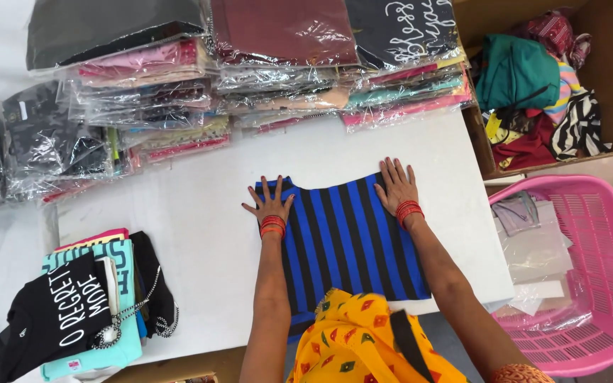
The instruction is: The person folds a navy blue t-shirt on a white table, places it into a clear plastic bag, and stacks it with other packaged items. They then fold a blue and black striped t-shirt and place it on the table.
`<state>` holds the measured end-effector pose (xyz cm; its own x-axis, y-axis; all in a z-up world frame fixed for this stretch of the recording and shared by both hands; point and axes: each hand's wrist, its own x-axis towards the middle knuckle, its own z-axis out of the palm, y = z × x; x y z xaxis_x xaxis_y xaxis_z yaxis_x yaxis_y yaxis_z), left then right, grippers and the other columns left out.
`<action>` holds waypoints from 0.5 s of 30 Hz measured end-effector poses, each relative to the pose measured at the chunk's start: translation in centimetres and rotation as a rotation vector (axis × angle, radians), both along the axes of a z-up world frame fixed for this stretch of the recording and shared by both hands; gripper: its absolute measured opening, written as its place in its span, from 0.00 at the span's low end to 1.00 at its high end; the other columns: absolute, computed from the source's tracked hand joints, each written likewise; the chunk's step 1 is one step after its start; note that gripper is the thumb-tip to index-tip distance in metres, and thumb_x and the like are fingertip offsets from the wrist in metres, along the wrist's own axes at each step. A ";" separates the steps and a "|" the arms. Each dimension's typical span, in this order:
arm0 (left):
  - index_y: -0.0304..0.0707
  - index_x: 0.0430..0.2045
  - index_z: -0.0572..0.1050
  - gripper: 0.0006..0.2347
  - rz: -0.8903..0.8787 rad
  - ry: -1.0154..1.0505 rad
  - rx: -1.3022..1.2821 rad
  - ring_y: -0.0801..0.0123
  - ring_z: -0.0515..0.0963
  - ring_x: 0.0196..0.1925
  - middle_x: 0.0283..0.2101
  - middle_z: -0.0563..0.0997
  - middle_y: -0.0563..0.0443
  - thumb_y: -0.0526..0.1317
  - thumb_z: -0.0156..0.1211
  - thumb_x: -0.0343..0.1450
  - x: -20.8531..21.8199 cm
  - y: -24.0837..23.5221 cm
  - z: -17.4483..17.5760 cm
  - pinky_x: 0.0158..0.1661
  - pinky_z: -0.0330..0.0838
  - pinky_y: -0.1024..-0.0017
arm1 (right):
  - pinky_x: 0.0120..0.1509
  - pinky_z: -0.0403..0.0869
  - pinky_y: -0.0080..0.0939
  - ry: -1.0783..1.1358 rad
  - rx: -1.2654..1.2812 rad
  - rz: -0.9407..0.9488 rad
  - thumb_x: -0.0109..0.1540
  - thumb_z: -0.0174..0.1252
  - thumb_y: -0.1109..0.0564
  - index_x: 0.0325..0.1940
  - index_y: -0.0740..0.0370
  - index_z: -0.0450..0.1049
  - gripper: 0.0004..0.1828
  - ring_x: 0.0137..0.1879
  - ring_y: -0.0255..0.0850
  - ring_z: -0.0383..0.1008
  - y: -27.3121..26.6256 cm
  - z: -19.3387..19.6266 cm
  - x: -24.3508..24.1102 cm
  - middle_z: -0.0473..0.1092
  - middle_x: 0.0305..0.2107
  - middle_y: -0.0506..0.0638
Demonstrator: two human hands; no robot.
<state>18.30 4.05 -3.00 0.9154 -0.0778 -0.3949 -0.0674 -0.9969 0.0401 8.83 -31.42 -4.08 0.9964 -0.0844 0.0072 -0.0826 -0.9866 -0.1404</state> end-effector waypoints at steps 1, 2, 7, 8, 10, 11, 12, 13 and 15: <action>0.83 0.71 0.37 0.31 0.032 0.030 0.026 0.37 0.29 0.78 0.79 0.29 0.57 0.69 0.35 0.72 -0.1 -0.4 0.2 0.64 0.27 0.22 | 0.82 0.38 0.57 -0.008 -0.005 0.004 0.68 0.38 0.36 0.81 0.54 0.46 0.40 0.82 0.47 0.40 -0.1 -0.2 0.0 0.45 0.77 0.50; 0.82 0.71 0.38 0.30 0.068 0.062 0.055 0.36 0.29 0.78 0.79 0.30 0.56 0.68 0.36 0.73 -0.6 -0.6 0.4 0.65 0.25 0.22 | 0.82 0.38 0.58 -0.013 -0.006 0.012 0.69 0.38 0.36 0.81 0.55 0.46 0.40 0.82 0.48 0.40 0.1 -0.4 -0.3 0.45 0.77 0.51; 0.48 0.75 0.46 0.33 -0.060 -0.395 0.013 0.44 0.39 0.80 0.80 0.40 0.44 0.57 0.46 0.75 -5.7 -4.7 -4.8 0.70 0.30 0.33 | 0.81 0.37 0.65 -0.009 -0.111 -0.032 0.69 0.38 0.35 0.81 0.56 0.46 0.40 0.83 0.49 0.40 1.9 1.3 -0.7 0.45 0.77 0.50; 0.36 0.75 0.48 0.35 -0.132 -0.428 -0.057 0.53 0.42 0.81 0.80 0.42 0.43 0.53 0.49 0.75 -6.9 -5.8 -5.2 0.73 0.32 0.40 | 0.82 0.37 0.65 -0.048 -0.171 -0.059 0.69 0.39 0.35 0.80 0.56 0.46 0.40 0.83 0.50 0.39 2.6 2.1 -0.9 0.45 0.78 0.51; 0.34 0.75 0.47 0.35 -0.139 -0.411 -0.219 0.53 0.42 0.81 0.80 0.42 0.43 0.52 0.49 0.75 -10.1 -7.1 -5.7 0.73 0.33 0.41 | 0.81 0.37 0.65 0.010 -0.160 -0.022 0.69 0.40 0.36 0.80 0.58 0.46 0.40 0.83 0.51 0.39 6.1 2.8 -1.4 0.44 0.78 0.53; 0.33 0.74 0.47 0.35 -0.149 -0.397 -0.382 0.53 0.43 0.81 0.80 0.42 0.43 0.52 0.48 0.75 -11.5 -7.9 -5.9 0.74 0.34 0.41 | 0.81 0.37 0.65 0.065 -0.150 0.010 0.69 0.42 0.36 0.80 0.60 0.47 0.41 0.83 0.52 0.39 7.8 3.2 -1.6 0.43 0.78 0.56; 0.33 0.74 0.47 0.35 -0.149 -0.398 -0.384 0.53 0.43 0.81 0.80 0.42 0.43 0.52 0.48 0.75 -12.2 -7.6 -6.7 0.74 0.34 0.41 | 0.81 0.37 0.65 0.064 -0.152 0.010 0.69 0.42 0.36 0.80 0.60 0.47 0.41 0.83 0.52 0.39 9.5 1.1 -2.6 0.43 0.78 0.56; 0.37 0.75 0.47 0.34 -0.182 -0.382 -0.345 0.53 0.42 0.81 0.80 0.42 0.45 0.53 0.48 0.75 -12.9 -7.4 -7.4 0.73 0.34 0.39 | 0.82 0.38 0.61 0.019 -0.166 0.182 0.69 0.41 0.38 0.81 0.59 0.46 0.40 0.83 0.49 0.38 11.2 -1.0 -3.5 0.43 0.78 0.55; 0.41 0.75 0.47 0.33 -0.216 -0.371 -0.308 0.52 0.41 0.81 0.80 0.42 0.46 0.54 0.47 0.75 -13.2 -6.6 -6.2 0.71 0.33 0.36 | 0.82 0.38 0.58 -0.032 -0.182 0.354 0.69 0.41 0.40 0.81 0.59 0.46 0.40 0.83 0.47 0.38 12.5 -2.9 -4.4 0.42 0.78 0.54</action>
